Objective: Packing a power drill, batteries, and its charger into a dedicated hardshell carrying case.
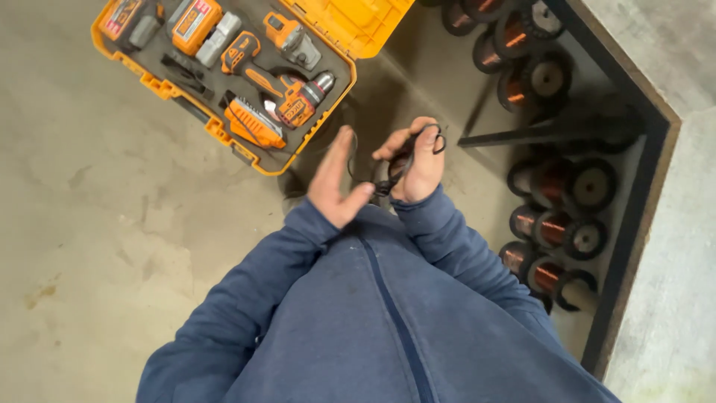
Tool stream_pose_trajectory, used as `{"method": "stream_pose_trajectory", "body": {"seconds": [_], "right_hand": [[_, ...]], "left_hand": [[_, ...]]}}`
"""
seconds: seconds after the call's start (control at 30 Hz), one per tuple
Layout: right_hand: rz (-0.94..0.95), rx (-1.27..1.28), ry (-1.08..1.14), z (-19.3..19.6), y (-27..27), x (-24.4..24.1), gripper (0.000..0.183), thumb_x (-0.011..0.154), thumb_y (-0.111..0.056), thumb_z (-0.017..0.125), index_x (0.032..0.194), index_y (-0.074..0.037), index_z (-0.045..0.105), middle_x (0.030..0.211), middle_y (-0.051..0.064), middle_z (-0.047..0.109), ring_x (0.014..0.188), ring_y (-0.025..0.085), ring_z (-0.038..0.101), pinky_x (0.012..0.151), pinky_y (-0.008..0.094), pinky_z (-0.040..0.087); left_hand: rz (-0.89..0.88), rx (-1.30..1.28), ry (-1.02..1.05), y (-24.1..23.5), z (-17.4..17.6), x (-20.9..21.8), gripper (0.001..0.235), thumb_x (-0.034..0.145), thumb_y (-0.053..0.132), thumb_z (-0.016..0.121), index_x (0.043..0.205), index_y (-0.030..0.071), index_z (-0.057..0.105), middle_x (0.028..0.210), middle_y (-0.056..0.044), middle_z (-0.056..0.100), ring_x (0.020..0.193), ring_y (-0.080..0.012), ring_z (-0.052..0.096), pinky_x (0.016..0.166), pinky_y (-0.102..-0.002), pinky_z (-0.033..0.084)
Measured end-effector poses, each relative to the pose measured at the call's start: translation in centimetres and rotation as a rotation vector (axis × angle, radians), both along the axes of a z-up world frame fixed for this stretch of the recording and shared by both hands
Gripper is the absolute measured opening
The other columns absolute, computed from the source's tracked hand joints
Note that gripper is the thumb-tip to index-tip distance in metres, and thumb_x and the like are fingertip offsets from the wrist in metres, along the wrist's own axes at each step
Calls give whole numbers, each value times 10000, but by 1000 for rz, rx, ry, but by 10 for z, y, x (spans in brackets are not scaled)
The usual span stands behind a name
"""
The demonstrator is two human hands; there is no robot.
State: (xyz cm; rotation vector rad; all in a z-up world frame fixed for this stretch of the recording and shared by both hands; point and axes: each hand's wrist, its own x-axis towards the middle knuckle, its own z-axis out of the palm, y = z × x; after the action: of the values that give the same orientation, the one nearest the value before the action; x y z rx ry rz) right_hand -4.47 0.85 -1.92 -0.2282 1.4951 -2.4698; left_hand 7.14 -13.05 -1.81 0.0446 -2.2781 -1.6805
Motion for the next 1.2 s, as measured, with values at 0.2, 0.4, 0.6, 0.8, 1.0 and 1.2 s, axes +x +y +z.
{"method": "stream_pose_trajectory", "body": {"seconds": [0.2, 0.4, 0.6, 0.8, 1.0, 1.2], "right_hand": [[-12, -201, -226, 13, -16, 8, 332, 1113, -469, 494, 1104, -138, 474, 688, -18, 413, 553, 107, 356, 526, 292, 345], [128, -157, -399, 21, -40, 45, 358, 1121, -486, 475, 1035, -138, 467, 665, -27, 373, 526, 87, 310, 503, 266, 302], [58, 179, -416, 13, -49, 77, 283, 1023, -342, 640, 979, -100, 498, 710, -3, 495, 570, 91, 425, 511, 254, 369], [-146, 501, -283, 9, -53, 65, 187, 984, -178, 704, 1008, -61, 560, 708, -2, 564, 566, 85, 502, 508, 258, 416], [-118, 835, 133, 26, -60, 43, 186, 982, -107, 711, 1139, -30, 648, 912, 41, 644, 821, 132, 590, 736, 290, 509], [-27, 1196, 715, 53, -72, 19, 338, 829, -72, 780, 1150, -67, 674, 1014, 113, 641, 899, 318, 637, 786, 392, 521]], "left_hand": [[-198, 355, -491, -62, -117, 38, 406, 1053, 371, 614, 1159, -5, 726, 1032, -99, 757, 922, -172, 703, 866, -290, 555], [-629, 869, -628, -77, -96, -2, 430, 1069, 397, 454, 1315, 87, 622, 1032, -14, 729, 841, -81, 619, 800, -244, 501], [-589, 816, -594, -81, -69, -42, 374, 1119, 376, 445, 1153, 65, 650, 877, -23, 699, 773, -86, 616, 712, -250, 491], [-453, 285, -268, -82, -18, -61, 356, 1116, 316, 452, 1192, 40, 664, 1060, -124, 715, 979, -223, 675, 886, -320, 545], [-470, 226, -306, -94, -6, -69, 454, 1095, 352, 418, 1396, 57, 588, 1247, -162, 727, 1153, -295, 711, 972, -351, 530], [-354, 196, -367, -97, -4, -75, 516, 1081, 422, 399, 1453, 103, 558, 1224, -160, 734, 1129, -306, 718, 958, -378, 543]]}}
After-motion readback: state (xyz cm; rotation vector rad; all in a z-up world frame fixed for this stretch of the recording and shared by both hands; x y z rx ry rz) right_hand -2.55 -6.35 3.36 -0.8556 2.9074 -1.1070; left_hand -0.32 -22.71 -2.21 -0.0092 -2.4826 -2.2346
